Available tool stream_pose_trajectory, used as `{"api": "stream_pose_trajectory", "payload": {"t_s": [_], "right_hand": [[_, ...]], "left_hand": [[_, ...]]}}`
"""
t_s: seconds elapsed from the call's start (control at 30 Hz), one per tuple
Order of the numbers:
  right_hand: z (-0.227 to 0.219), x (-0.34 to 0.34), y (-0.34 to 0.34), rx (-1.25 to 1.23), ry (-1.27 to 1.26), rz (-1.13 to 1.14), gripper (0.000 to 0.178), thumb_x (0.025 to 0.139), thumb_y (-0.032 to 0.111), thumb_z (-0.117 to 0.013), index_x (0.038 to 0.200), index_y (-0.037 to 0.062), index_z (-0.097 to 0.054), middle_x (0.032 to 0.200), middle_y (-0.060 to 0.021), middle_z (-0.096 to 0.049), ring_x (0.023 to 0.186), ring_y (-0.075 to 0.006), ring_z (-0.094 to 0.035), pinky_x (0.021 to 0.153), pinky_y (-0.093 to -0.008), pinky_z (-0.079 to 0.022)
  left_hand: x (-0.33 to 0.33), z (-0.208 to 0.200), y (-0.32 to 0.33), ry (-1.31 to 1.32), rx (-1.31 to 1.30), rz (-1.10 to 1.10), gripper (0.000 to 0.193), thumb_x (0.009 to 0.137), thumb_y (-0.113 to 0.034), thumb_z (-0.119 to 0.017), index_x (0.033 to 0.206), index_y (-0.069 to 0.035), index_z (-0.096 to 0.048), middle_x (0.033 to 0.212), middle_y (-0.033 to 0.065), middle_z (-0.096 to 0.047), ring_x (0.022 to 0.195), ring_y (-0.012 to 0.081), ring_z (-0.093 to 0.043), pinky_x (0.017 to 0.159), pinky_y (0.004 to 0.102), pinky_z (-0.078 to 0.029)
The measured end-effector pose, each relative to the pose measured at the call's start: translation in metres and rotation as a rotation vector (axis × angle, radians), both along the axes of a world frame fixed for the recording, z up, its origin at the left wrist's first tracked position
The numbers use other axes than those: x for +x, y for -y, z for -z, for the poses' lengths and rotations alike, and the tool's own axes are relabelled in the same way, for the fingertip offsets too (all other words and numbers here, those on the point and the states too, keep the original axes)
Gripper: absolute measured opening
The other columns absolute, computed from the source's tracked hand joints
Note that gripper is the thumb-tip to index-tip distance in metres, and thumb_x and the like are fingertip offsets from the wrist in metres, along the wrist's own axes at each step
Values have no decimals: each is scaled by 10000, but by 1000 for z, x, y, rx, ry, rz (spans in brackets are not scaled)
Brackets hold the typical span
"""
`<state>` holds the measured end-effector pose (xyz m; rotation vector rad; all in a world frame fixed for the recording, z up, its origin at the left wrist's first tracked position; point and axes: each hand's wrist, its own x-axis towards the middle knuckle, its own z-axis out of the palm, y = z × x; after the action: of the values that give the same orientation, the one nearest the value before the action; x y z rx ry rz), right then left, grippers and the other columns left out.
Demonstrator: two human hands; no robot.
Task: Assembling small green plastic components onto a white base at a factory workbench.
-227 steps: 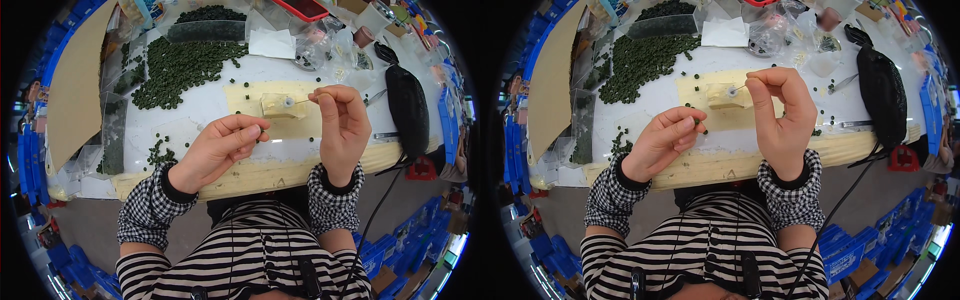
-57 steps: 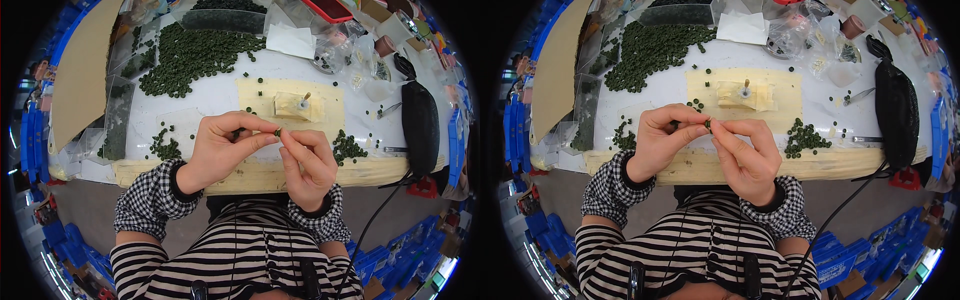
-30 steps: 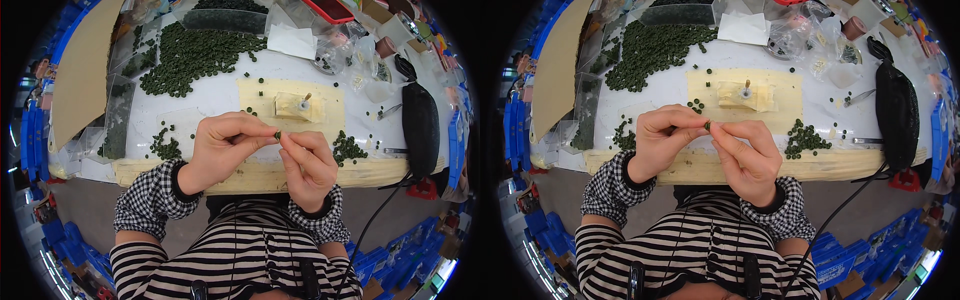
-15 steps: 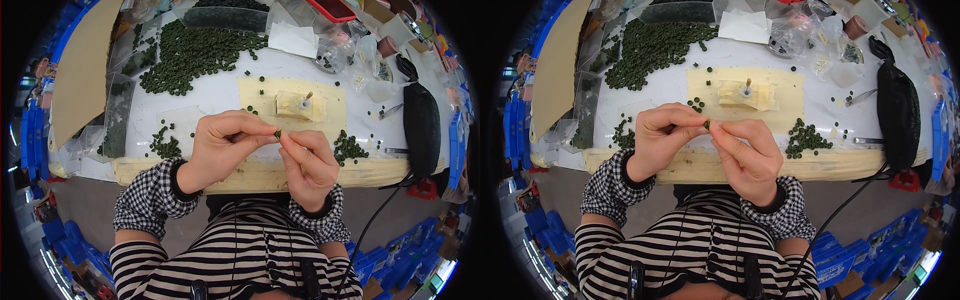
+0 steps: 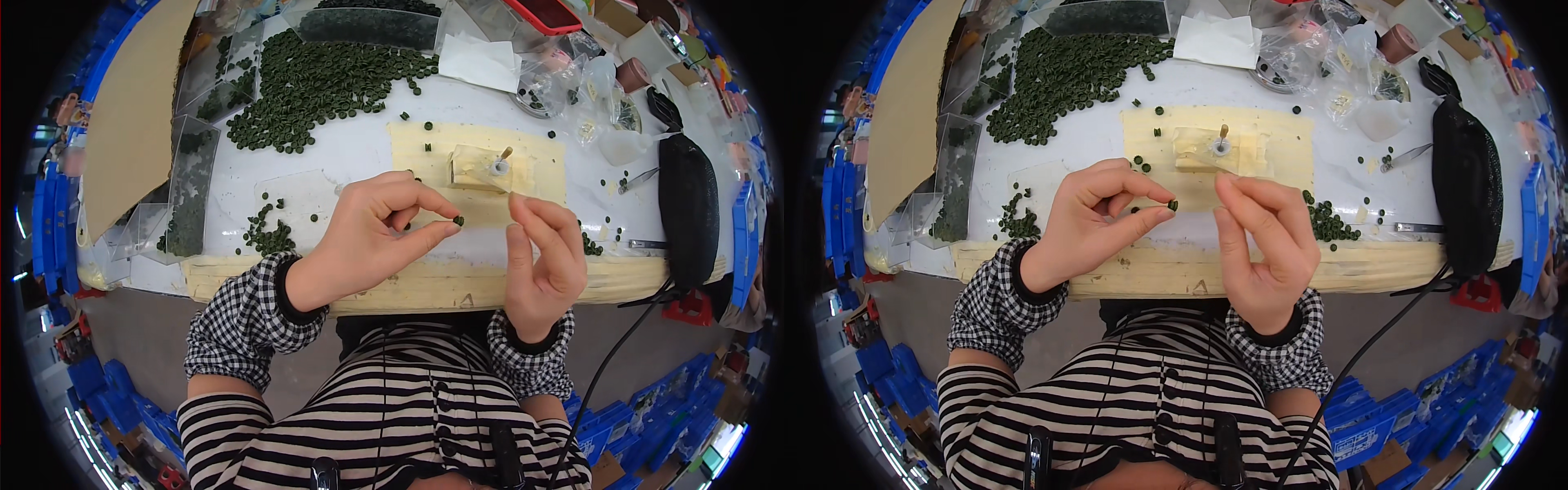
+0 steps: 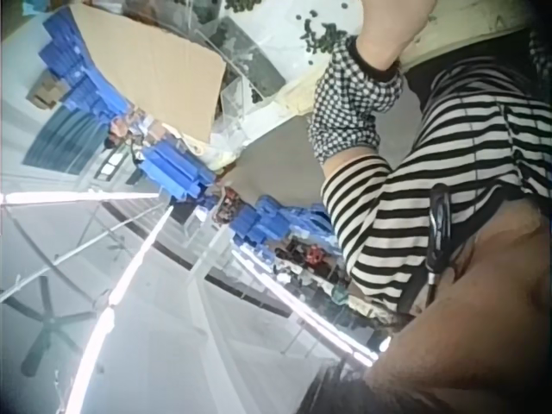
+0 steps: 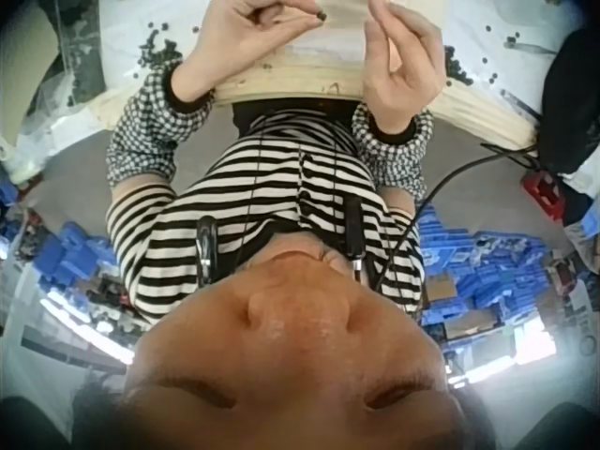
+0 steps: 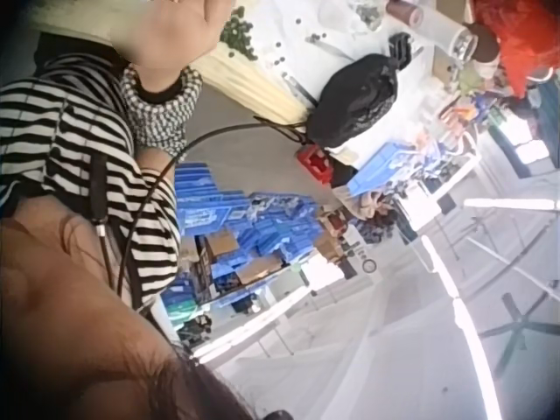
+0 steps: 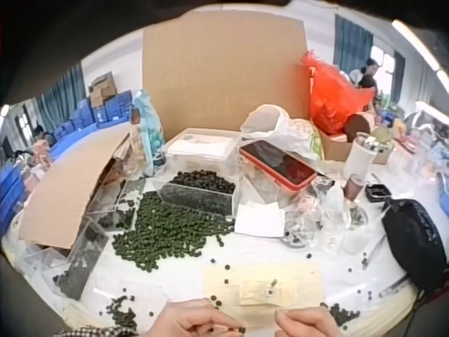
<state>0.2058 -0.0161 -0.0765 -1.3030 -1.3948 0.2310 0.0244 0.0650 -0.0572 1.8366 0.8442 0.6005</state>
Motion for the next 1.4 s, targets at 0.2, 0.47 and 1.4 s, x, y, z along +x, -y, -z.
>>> {"api": "stream_pose_trajectory", "payload": {"t_s": [0.2, 0.47, 1.4], "right_hand": [[-20, 24, -15, 51, 206, 106, 266, 769, -48, -675, 1027, 18, -690, 931, -100, -632, 804, -177, -603, 685, -255, -481], [-22, 40, -51, 208, 358, 96, 163, 766, 2, -696, 925, 37, -698, 853, -71, -642, 760, -193, -587, 647, -274, -465], [-9, 36, -54, 197, 365, 82, 174, 734, 7, -711, 902, 47, -697, 789, -66, -615, 709, -216, -556, 619, -301, -439]], "left_hand": [[4, 12, 2, -140, 168, 55, 164, 774, -48, -704, 937, -33, -687, 549, -39, -291, 526, 82, -323, 497, 257, -298], [-4, 1, -18, 563, -861, -169, 279, 959, -77, -457, 1213, 32, -494, 755, -24, -479, 683, 72, -437, 649, 195, -387], [-4, -4, -20, 673, -889, -230, 334, 982, -132, -427, 1250, 67, -445, 884, 14, -536, 654, 41, -388, 579, 174, -362]]}}
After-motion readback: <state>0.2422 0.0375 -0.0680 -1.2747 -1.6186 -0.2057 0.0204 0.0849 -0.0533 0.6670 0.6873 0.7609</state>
